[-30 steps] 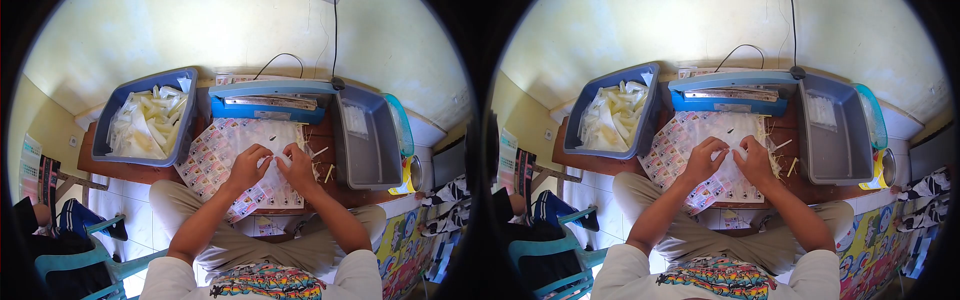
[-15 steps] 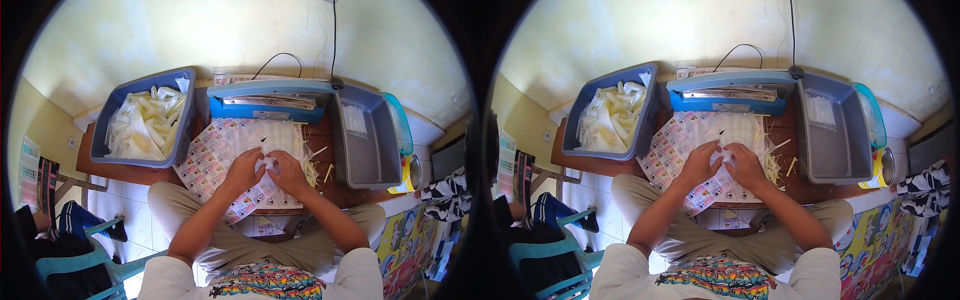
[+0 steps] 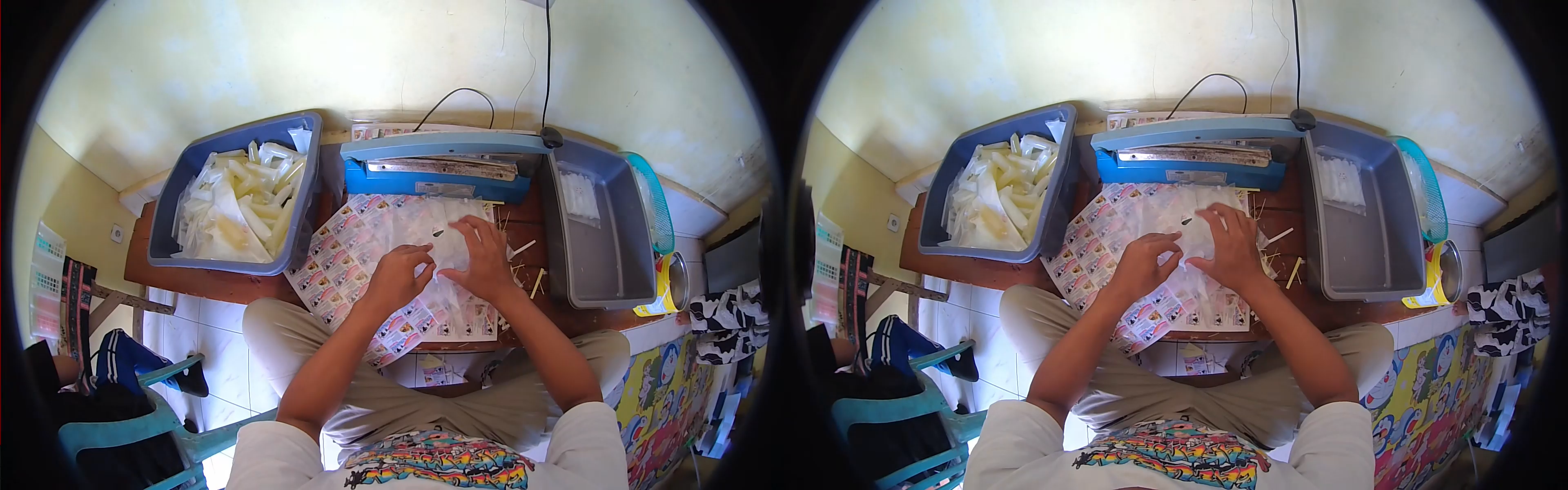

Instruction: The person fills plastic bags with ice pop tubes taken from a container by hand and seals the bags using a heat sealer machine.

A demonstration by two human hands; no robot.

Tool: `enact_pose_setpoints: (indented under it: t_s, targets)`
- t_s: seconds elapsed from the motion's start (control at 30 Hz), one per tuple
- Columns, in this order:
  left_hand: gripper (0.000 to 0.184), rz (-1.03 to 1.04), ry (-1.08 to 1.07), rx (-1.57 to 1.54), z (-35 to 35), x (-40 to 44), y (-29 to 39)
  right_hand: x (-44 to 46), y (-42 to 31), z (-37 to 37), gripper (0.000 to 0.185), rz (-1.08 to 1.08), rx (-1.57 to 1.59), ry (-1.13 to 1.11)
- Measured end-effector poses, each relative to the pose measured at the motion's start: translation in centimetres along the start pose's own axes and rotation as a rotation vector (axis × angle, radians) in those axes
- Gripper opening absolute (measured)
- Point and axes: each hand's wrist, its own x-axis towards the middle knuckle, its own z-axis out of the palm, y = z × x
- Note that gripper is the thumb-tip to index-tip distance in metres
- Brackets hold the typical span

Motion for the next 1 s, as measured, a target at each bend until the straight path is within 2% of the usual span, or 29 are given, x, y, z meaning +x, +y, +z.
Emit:
enact_pose_setpoints:
  t_s: [0.07,0.2,0.37,0.6,0.7,0.77,0.9,1.0]
  targets:
    - [0.01,-0.065,-0.02,-0.018,-0.3,0.1,0.2,0.0,0.5,1.3,0.084,0.023,-0.001,0.078]
    - [0.01,-0.077,0.001,-0.013,-0.1,0.1,0.0,-0.2,1.8,2.9,0.084,0.059,0.04,-0.035]
    - [0.011,-0.073,-0.025,-0.031,-0.4,0.0,0.2,-0.2,1.4,3.5,0.062,0.075,-0.018,0.017]
    - [0.014,-0.056,-0.009,-0.036,-0.3,0.0,0.3,-0.4,1.2,3.3,0.061,0.073,-0.016,0.029]
    - [0.016,-0.057,0.043,-0.075,-0.4,0.0,0.5,-0.6,0.8,2.5,0.07,0.073,0.036,-0.011]
    - [0.02,-0.04,0.116,-0.081,-0.6,0.0,1.2,-0.6,0.2,2.1,0.079,0.109,0.148,0.047]
    - [0.022,-0.039,0.173,-0.085,-1.5,0.2,2.7,-0.1,-1.1,0.3,0.081,0.078,0.184,0.081]
    - [0.023,0.025,0.302,-0.048,-2.2,0.2,3.4,0.7,-2.3,-1.2,0.077,0.018,0.36,0.091]
